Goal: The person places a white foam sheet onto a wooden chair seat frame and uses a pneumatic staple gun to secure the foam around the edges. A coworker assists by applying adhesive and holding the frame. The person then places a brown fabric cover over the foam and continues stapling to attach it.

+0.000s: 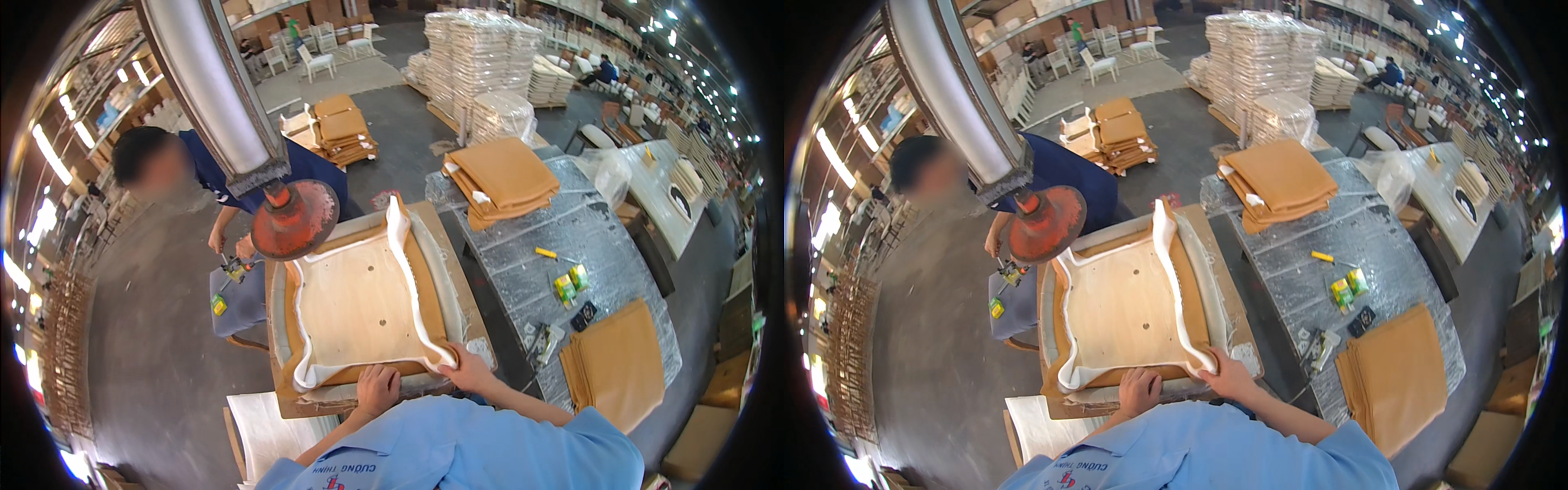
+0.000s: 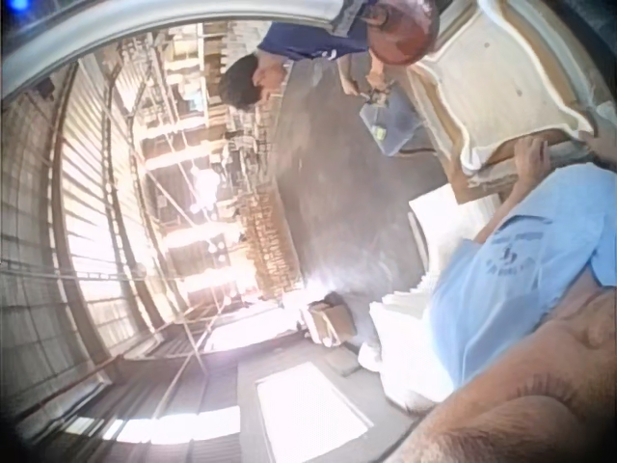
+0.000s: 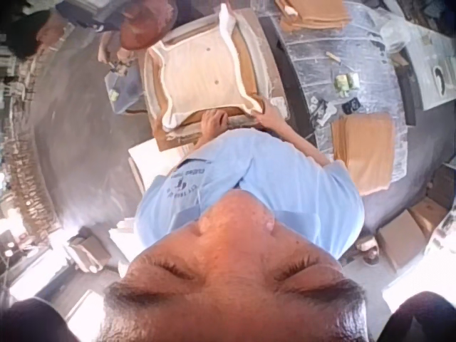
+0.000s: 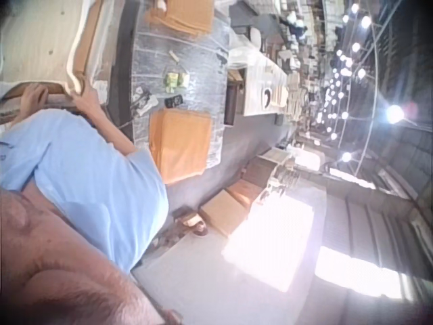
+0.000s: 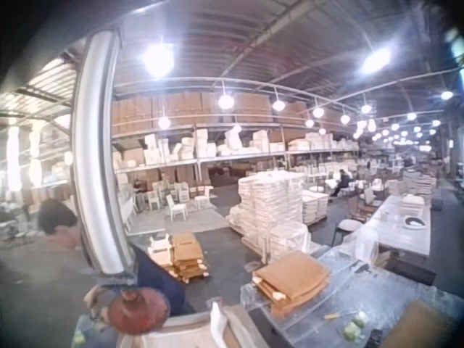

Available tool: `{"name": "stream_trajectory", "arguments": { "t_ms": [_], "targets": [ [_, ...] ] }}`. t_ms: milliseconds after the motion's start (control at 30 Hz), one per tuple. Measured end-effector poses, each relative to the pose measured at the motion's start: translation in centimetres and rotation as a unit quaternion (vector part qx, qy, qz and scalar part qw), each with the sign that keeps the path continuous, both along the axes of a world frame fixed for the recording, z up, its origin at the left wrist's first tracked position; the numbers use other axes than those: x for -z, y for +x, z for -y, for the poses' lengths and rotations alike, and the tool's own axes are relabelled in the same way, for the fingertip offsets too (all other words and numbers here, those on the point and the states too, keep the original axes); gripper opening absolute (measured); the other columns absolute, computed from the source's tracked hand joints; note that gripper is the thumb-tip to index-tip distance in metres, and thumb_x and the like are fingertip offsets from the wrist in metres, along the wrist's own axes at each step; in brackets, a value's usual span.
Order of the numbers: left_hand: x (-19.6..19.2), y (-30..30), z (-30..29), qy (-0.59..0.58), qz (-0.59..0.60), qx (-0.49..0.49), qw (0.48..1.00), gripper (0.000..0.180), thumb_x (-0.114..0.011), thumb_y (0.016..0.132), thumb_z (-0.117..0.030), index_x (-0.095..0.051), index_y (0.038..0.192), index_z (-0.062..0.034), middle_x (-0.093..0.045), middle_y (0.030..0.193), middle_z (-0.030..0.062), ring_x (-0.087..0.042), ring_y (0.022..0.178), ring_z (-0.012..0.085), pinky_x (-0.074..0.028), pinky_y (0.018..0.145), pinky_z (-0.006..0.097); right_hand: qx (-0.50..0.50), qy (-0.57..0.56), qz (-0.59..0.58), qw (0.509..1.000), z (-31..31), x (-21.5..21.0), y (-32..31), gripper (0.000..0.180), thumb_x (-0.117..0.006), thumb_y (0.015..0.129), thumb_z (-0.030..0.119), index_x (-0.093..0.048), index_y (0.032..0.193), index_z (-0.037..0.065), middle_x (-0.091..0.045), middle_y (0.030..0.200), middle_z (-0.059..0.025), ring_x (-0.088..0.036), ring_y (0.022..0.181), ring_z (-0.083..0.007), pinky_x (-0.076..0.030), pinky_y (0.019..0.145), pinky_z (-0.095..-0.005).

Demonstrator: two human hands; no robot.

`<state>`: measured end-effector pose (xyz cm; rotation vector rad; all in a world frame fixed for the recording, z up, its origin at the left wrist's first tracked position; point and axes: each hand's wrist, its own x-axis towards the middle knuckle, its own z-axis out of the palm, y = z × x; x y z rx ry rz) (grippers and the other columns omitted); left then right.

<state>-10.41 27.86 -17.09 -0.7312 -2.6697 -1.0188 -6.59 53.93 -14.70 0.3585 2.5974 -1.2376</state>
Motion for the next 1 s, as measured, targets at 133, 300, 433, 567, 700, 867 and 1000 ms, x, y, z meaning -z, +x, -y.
{"name": "stream_trajectory", "arguments": {
  "t_ms": [133,300,433,567,700,867,1000],
  "targets": [
    [-0.6,0.0,0.6,0.078,0.023,-0.077,0.994,0.004,-0.073,0.090,-0.008,-0.074,0.094,-0.0076,-0.071,0.095,0.0111,-0.067,0.092,0.0343,-0.053,0.082,0.044,-0.013,-0.066,-0.077,0.995,0.2,0.4,-1.5,0.032,-0.072,0.100,0.027,-0.068,0.125,0.007,-0.076,0.112,-0.0218,-0.072,0.104,-0.0443,-0.057,0.085,-0.0490],
    [-3.8,-2.6,5.2,0.085,-0.036,-0.226,0.970,0.011,-0.072,0.091,-0.004,-0.074,0.101,-0.0058,-0.073,0.099,0.0135,-0.068,0.093,0.0362,-0.053,0.086,0.046,-0.052,-0.070,-0.059,0.994,-0.6,0.5,-2.6,0.029,-0.073,0.098,0.025,-0.071,0.120,0.007,-0.076,0.105,-0.0203,-0.072,0.097,-0.0427,-0.056,0.082,-0.0471],
    [-6.0,-5.9,10.3,0.051,-0.046,-0.326,0.943,0.015,-0.070,0.094,-0.010,-0.074,0.107,-0.0044,-0.074,0.100,0.0155,-0.068,0.096,0.0375,-0.052,0.089,0.047,-0.022,-0.060,-0.084,0.994,-1.5,0.2,-2.5,0.025,-0.075,0.097,0.024,-0.074,0.115,0.007,-0.075,0.098,-0.0205,-0.073,0.091,-0.0409,-0.055,0.077,-0.0463],
    [-6.2,-8.8,17.5,0.061,0.113,-0.371,0.920,0.030,-0.067,0.100,-0.028,-0.073,0.118,-0.0049,-0.073,0.111,0.0173,-0.069,0.097,0.0340,-0.053,0.089,0.046,0.018,-0.100,-0.204,0.974,-1.0,-5.1,-3.2,0.019,-0.076,0.096,0.019,-0.074,0.109,0.004,-0.073,0.085,-0.0182,-0.071,0.075,-0.0255,-0.053,0.067,-0.0395],
    [-5.3,-12.3,18.3,0.245,0.473,-0.331,0.778,0.056,-0.061,0.104,-0.052,-0.064,0.141,-0.0100,-0.068,0.126,0.0180,-0.068,0.094,0.0293,-0.055,0.087,0.047,0.027,-0.112,-0.288,0.951,-1.9,-15.3,-8.9,0.015,-0.071,0.099,0.011,-0.073,0.108,0.000,-0.069,0.075,-0.0139,-0.065,0.067,-0.0132,-0.050,0.060,-0.0341],
    [-1.7,-14.4,13.3,0.385,0.614,-0.175,0.667,0.054,-0.060,0.106,-0.058,-0.064,0.129,-0.0097,-0.069,0.097,0.0110,-0.072,0.093,0.0253,-0.060,0.081,0.044,0.006,-0.105,-0.386,0.916,-3.1,-17.6,-12.1,0.017,-0.067,0.098,0.001,-0.072,0.114,-0.001,-0.074,0.094,-0.0085,-0.069,0.087,-0.0127,-0.055,0.078,-0.0302],
    [0.8,-12.9,8.9,0.500,0.529,-0.265,0.633,0.045,-0.066,0.105,-0.047,-0.069,0.119,-0.0048,-0.069,0.086,0.0048,-0.072,0.081,0.0239,-0.058,0.067,0.039,0.035,-0.096,-0.385,0.917,-3.4,-17.2,-12.7,0.018,-0.068,0.097,0.000,-0.072,0.114,-0.001,-0.074,0.096,-0.0098,-0.070,0.087,-0.0126,-0.055,0.077,-0.0308]
  ]
}}
